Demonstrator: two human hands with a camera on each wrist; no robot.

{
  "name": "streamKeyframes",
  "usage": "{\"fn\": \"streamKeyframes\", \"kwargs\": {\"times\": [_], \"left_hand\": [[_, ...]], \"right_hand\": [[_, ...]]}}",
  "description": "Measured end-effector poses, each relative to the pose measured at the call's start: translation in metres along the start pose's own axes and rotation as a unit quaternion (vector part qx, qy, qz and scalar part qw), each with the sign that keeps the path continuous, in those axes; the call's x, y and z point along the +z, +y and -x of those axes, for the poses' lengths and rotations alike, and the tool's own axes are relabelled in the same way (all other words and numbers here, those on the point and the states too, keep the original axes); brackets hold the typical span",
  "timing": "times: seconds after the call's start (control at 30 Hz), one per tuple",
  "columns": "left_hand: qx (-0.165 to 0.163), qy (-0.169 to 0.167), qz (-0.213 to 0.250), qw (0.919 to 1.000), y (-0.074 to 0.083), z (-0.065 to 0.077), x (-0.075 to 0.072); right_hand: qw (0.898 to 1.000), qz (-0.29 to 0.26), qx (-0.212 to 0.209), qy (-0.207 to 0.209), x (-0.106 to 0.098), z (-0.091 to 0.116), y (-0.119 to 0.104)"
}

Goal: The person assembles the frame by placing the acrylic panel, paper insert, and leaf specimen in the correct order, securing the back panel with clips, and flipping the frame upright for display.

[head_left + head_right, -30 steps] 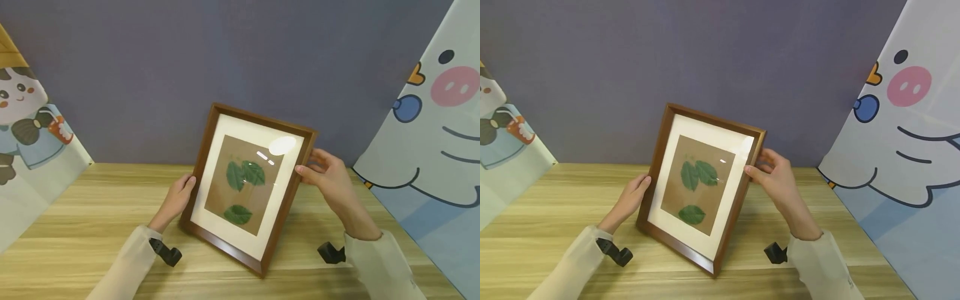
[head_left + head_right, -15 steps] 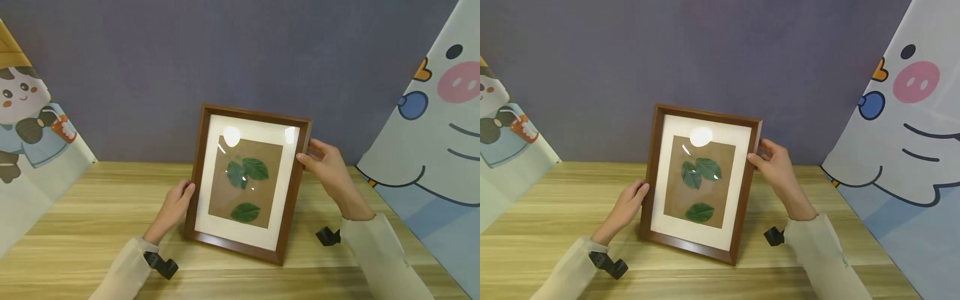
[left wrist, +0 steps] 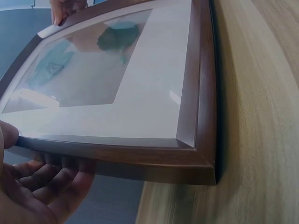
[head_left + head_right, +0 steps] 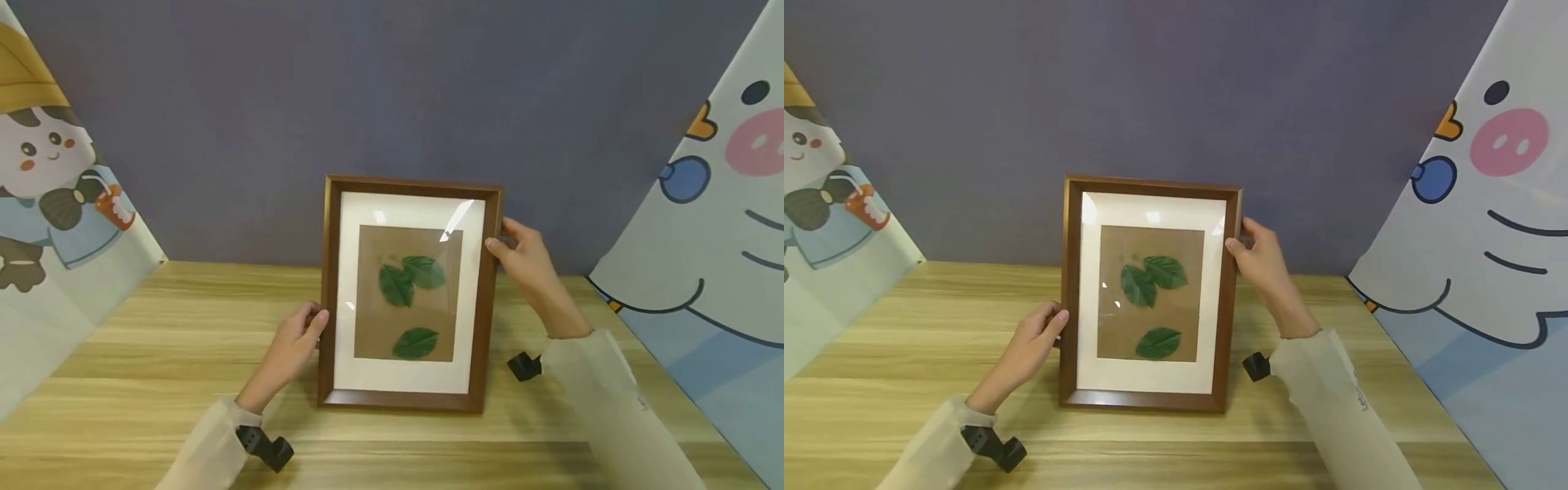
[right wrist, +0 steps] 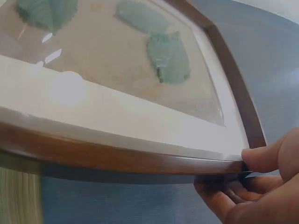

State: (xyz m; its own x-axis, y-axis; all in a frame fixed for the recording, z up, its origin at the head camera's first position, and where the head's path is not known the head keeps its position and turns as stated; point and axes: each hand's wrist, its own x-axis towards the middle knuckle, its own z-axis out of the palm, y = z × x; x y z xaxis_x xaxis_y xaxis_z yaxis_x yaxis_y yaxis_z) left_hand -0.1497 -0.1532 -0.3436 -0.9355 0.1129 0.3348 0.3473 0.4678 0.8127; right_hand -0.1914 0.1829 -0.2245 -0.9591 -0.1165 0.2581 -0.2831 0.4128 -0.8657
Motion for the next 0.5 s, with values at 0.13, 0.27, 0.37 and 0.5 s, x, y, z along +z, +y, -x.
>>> {"fn": "streamKeyframes", "kwargs": {"times": [0.13, 0.27, 0.37, 0.5], "left_hand": [[0.001, -0.005, 0.002, 1.0000, 0.000, 0.000, 0.001], [-0.002, -0.006, 0.010, 0.9999, -0.001, -0.001, 0.002], [-0.007, -0.010, 0.020, 0.9997, -0.002, -0.003, 0.001], [-0.011, -0.022, 0.034, 0.9991, -0.004, -0.004, -0.002]], "right_hand": [[1.000, 0.000, -0.010, -0.002, 0.001, -0.005, 0.005], [1.000, -0.008, -0.022, 0.006, 0.003, -0.006, 0.012], [0.999, -0.019, -0.028, 0.010, 0.007, -0.001, 0.022], [1.000, -0.017, -0.024, -0.004, 0.011, 0.013, 0.036]]}}
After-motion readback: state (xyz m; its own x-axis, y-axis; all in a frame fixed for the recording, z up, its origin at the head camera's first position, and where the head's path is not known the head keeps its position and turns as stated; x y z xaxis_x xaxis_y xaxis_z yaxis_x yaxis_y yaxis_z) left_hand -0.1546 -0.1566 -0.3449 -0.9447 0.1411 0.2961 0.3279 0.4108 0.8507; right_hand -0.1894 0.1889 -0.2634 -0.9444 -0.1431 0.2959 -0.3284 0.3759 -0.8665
